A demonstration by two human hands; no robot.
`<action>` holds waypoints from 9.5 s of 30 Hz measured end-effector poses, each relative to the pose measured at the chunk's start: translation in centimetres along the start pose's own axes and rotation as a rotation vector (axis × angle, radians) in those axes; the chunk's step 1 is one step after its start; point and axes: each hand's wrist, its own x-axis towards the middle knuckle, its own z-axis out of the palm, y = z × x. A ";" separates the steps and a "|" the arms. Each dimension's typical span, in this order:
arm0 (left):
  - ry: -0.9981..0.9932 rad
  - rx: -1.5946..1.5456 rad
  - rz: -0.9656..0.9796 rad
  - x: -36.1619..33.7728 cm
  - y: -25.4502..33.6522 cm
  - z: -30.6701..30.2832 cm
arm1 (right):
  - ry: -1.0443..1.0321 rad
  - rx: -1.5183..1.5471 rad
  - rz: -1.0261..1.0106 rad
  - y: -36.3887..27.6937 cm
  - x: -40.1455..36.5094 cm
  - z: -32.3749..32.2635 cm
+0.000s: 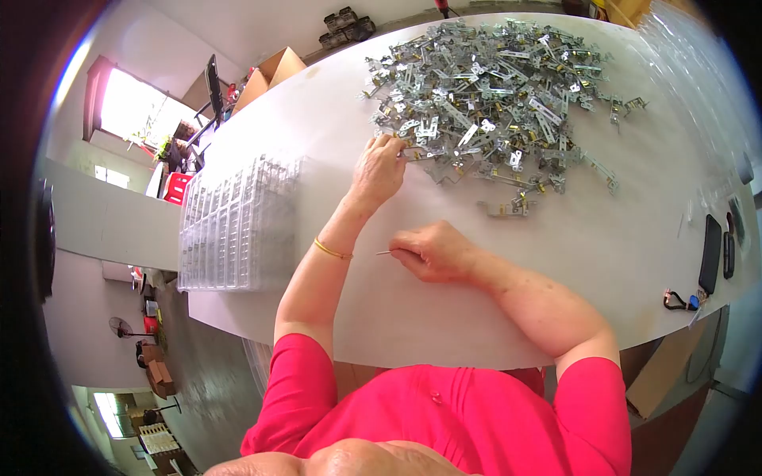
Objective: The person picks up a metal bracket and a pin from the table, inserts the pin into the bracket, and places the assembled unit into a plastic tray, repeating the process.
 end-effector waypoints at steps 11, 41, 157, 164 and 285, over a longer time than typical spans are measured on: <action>-0.264 0.093 -0.053 -0.9 1.7 -3.9 | 0.026 -0.027 -0.090 0.5 -0.2 0.4; -0.214 0.023 -0.100 1.4 4.0 -2.6 | 0.045 -0.053 -0.157 1.0 -0.4 0.9; 0.102 -0.948 -0.507 -7.9 1.0 -4.7 | 0.350 0.459 0.531 -0.4 2.7 -1.3; 0.006 -1.088 -0.592 -8.8 1.3 -5.2 | 0.359 0.484 0.547 -0.8 3.4 0.9; -0.262 -1.159 -0.529 -10.7 2.2 -7.7 | 0.394 0.213 0.142 -1.0 2.8 1.2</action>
